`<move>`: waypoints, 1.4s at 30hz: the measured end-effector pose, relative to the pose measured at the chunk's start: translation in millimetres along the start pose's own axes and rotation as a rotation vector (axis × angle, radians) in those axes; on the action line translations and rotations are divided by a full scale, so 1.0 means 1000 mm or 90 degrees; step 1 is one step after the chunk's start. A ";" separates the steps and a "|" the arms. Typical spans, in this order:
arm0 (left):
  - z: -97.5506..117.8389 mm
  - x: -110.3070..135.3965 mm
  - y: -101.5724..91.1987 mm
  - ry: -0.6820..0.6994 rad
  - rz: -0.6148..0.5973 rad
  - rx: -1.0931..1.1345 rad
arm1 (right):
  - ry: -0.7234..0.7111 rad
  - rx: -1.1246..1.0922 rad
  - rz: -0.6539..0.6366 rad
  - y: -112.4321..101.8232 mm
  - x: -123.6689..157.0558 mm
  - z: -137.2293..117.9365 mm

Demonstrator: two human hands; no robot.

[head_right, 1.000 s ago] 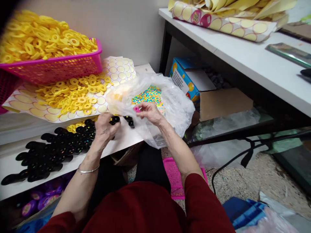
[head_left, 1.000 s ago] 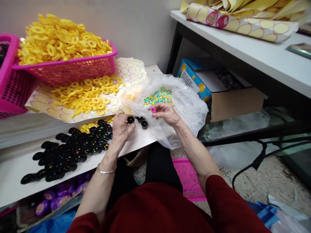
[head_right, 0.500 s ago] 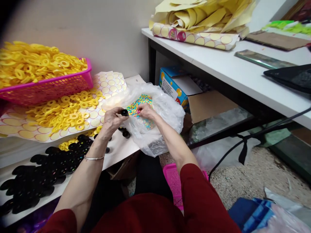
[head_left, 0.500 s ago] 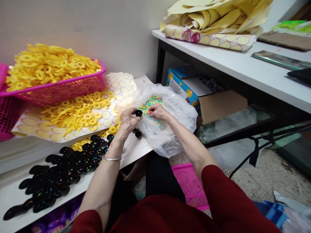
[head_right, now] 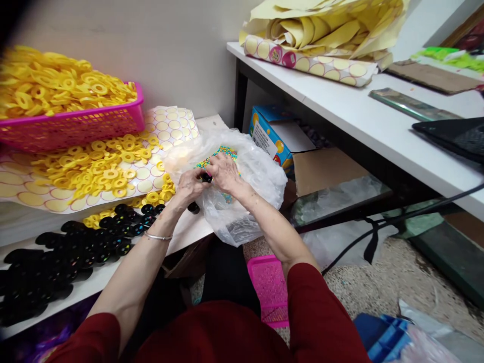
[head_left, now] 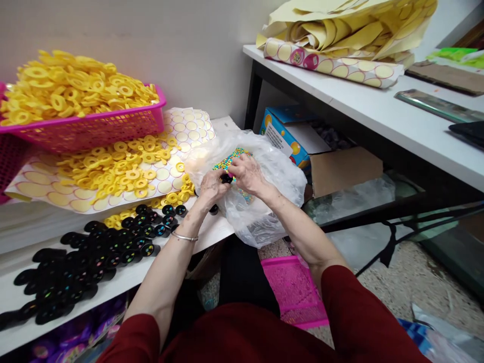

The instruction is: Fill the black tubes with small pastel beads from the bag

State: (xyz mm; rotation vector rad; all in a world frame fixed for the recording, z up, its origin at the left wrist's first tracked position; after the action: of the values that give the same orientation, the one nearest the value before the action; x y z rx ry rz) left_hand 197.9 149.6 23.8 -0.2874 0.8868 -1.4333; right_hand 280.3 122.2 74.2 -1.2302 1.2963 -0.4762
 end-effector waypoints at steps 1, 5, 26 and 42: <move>0.000 0.000 -0.001 0.000 0.002 -0.001 | -0.038 0.047 -0.016 -0.002 0.001 -0.010; -0.001 0.001 -0.001 -0.004 -0.002 0.020 | -0.044 0.085 0.018 -0.008 0.003 -0.017; -0.003 0.174 -0.137 0.073 0.281 0.112 | 0.833 -0.750 0.314 0.020 0.295 -0.015; -0.182 0.272 -0.231 -0.337 0.475 -0.144 | 0.665 -0.765 0.216 0.035 0.222 -0.093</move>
State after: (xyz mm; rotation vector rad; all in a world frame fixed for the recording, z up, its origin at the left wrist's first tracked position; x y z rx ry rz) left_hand -122.7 -81.7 -40.1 -0.4245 0.6126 -0.5240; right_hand 248.8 -90.2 -39.8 -1.7048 2.8781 0.0104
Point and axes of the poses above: each hand's wrist, its own x-axis away from the middle knuckle, its own y-axis out of the palm, z = x × y, the point moved 10 cm from there along -x, towards the middle knuckle, and after that the axes turned 15 degrees about z, right-handed, at the moved point
